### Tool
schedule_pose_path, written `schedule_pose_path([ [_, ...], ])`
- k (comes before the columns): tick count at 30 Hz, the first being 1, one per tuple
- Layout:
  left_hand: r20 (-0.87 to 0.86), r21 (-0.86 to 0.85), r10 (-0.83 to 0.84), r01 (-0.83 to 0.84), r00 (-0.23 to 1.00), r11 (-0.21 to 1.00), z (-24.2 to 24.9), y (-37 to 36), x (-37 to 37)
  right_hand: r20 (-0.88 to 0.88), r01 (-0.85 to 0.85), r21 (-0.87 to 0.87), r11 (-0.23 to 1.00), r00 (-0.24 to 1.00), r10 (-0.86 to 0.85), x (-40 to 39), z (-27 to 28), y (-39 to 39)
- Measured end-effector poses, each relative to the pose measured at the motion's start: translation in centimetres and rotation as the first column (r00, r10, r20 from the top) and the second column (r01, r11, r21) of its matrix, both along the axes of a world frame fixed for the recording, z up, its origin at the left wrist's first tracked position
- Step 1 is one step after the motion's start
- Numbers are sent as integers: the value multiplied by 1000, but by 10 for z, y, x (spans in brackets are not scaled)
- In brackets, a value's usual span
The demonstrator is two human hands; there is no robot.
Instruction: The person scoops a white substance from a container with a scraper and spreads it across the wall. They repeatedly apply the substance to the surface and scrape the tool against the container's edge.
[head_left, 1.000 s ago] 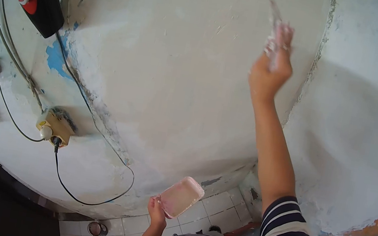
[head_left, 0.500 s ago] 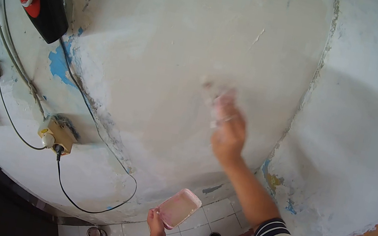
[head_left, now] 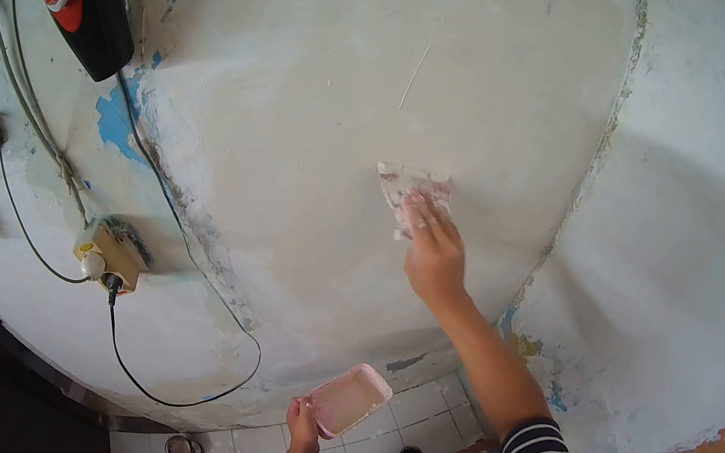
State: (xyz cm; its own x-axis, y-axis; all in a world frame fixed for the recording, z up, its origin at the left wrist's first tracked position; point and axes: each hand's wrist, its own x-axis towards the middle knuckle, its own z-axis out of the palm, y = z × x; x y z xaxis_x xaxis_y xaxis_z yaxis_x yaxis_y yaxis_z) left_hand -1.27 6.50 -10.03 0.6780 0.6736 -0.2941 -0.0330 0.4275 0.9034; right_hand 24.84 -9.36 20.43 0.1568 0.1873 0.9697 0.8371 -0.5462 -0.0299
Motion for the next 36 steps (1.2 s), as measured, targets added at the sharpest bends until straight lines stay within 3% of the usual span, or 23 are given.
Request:
schedule_pose_path([
  [3, -57, -44, -66, 64, 996, 997, 9, -4, -2, -83, -158, 198, 967, 981, 177, -5, 64, -31],
  [5, -26, -36, -52, 51, 998, 998, -4, -3, -1, -115, -64, 258, 964, 989, 97, 5, 135, -52],
  [7, -49, -27, -75, 74, 996, 997, 1, -7, -5, 40, 1, 243, 970, 999, -11, 24, 183, -57],
  [8, -65, -14, -94, 94, 993, 996, 3, -6, -5, 41, -1, 245, 969, 999, -10, 35, 186, -54],
  [10, -65, -8, -100, 100, 993, 995, -15, 1, -7, 155, 107, 61, 992, 981, -115, 57, 174, -42],
  [13, -52, -24, -73, 72, 996, 997, -24, 4, -5, 158, 218, -18, 976, 964, -213, 46, 115, -16],
  [18, 14, -70, -3, 4, 1000, 998, -12, 2, -2, -16, -32, -166, 986, 999, 30, -3, 76, -28],
  [19, -11, -64, -55, 54, 998, 997, -2, 2, -3, -13, -33, -165, 986, 999, 31, -4, 89, -34],
  [21, -47, -58, -108, 105, 993, 993, 9, 1, -7, -120, -111, 75, 991, 986, 119, -3, 130, -46],
  [23, -81, -55, -142, 138, 986, 989, 15, 0, -6, -106, -29, 178, 984, 993, 48, 8, 175, -52],
  [26, -48, -58, -137, 134, 989, 989, 10, -2, -8, -141, 45, 119, 992, 990, -28, 33, 193, -49],
  [27, -48, -57, -140, 137, 989, 989, 1, 2, -8, -141, 48, 120, 992, 990, -31, 34, 182, -45],
  [29, -36, -41, -104, 103, 994, 994, -24, 6, -7, 99, 170, 73, 983, 979, -177, 33, 136, -33],
  [32, -61, -43, -67, 65, 996, 997, -5, 0, -2, 62, 67, -33, 997, 996, -65, 11, 88, -35],
  [34, -78, -51, -134, 130, 988, 990, -1, 0, -4, -219, -123, -62, 990, 970, 107, -3, 87, -47],
  [36, -98, -56, -202, 198, 974, 979, 1, 0, -2, -212, -104, 23, 994, 971, 107, 21, 111, -64],
])
